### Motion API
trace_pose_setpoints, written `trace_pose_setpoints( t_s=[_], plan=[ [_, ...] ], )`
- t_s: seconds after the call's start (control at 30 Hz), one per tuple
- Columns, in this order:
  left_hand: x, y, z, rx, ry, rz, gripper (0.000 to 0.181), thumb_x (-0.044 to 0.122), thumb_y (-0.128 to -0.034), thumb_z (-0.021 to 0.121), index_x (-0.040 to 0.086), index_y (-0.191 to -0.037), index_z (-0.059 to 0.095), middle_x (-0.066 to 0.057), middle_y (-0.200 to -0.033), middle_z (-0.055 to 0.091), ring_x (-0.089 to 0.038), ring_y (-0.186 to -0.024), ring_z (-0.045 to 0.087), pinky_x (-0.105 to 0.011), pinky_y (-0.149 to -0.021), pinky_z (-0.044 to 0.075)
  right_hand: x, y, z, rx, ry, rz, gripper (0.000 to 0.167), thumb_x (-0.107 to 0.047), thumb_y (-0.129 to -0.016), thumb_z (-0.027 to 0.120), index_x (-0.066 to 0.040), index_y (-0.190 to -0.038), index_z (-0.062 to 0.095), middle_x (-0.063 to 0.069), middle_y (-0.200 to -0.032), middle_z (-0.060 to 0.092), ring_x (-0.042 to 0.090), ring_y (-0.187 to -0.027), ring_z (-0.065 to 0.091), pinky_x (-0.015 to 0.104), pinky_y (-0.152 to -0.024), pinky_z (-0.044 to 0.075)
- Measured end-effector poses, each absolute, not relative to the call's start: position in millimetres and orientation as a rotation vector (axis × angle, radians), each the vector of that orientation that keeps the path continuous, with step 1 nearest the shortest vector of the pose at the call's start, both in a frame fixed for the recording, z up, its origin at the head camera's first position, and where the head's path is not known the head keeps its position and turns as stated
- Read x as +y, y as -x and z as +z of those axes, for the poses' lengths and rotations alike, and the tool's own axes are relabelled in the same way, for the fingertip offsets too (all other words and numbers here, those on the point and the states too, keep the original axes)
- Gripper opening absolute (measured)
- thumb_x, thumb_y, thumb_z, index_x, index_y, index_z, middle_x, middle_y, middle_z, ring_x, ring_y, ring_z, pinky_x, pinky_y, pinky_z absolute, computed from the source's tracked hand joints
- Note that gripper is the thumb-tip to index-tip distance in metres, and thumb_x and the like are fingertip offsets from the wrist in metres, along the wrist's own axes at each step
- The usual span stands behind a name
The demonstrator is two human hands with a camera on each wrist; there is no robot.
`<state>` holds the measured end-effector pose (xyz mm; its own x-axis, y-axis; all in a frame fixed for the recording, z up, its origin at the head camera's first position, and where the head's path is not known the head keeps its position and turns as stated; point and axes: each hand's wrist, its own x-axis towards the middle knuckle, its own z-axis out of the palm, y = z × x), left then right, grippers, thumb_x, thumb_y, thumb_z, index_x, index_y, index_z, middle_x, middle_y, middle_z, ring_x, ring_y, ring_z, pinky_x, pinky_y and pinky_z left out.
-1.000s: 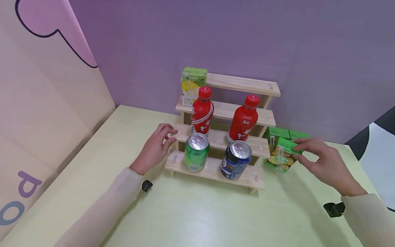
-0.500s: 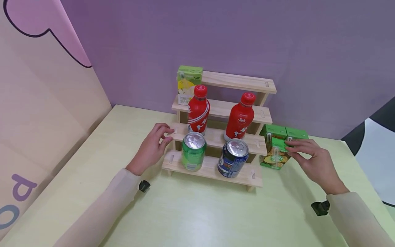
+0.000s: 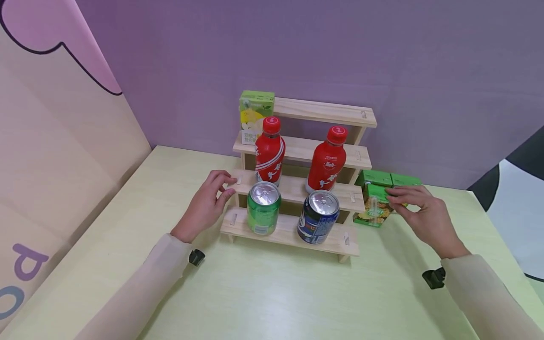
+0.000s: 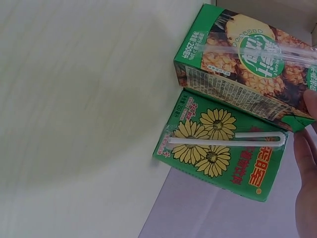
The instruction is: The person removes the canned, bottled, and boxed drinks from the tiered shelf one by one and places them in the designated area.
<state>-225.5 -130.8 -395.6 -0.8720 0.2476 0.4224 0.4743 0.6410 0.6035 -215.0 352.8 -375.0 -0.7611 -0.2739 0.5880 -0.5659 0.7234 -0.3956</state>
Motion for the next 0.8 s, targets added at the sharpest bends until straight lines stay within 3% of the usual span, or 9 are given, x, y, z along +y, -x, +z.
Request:
trace_pose_setpoints(
  t_s=[0.2, 0.43, 0.53, 0.8],
  plan=[
    [-131, 226, -396, -2.56, 0.586, -1.069, 0.028, 0.016, -0.0951, 0.057, 0.005, -0.12, 0.058, -0.007, -0.125, 0.045, -0.022, -0.095, 0.053, -0.039, -0.082, 0.05, 351, 217, -374, -2.442, -0.637, 0.762, 0.034, 0.013, -0.07, 0.076, -0.004, -0.1, 0.074, 0.005, -0.108, 0.066, 0.0, -0.104, 0.048, 0.003, -0.081, 0.035],
    [-132, 226, -396, -2.555, 0.589, -1.066, 0.028, 0.017, -0.0952, 0.057, 0.005, -0.121, 0.058, -0.007, -0.126, 0.045, -0.022, -0.096, 0.054, -0.038, -0.082, 0.05, 350, 222, -374, -2.447, -0.647, 0.777, 0.032, 0.013, -0.07, 0.076, -0.005, -0.097, 0.075, 0.005, -0.106, 0.066, -0.001, -0.103, 0.047, 0.009, -0.095, 0.029],
    [-132, 226, -396, -2.56, 0.576, -1.061, 0.03, 0.018, -0.095, 0.057, 0.005, -0.122, 0.058, -0.006, -0.126, 0.045, -0.02, -0.097, 0.053, -0.038, -0.082, 0.05, 349, 223, -373, -2.451, -0.645, 0.778, 0.033, 0.012, -0.07, 0.076, -0.005, -0.098, 0.075, 0.004, -0.106, 0.066, 0.0, -0.103, 0.047, 0.009, -0.095, 0.028],
    [-132, 226, -395, -2.562, 0.578, -1.065, 0.03, 0.018, -0.0945, 0.058, 0.005, -0.122, 0.058, -0.006, -0.126, 0.045, -0.022, -0.098, 0.053, -0.037, -0.082, 0.05, 351, 219, -360, -2.51, -0.567, 0.766, 0.023, -0.004, -0.084, 0.07, -0.011, -0.106, 0.072, 0.003, -0.114, 0.063, 0.001, -0.107, 0.044, 0.01, -0.08, 0.031]
  ],
)
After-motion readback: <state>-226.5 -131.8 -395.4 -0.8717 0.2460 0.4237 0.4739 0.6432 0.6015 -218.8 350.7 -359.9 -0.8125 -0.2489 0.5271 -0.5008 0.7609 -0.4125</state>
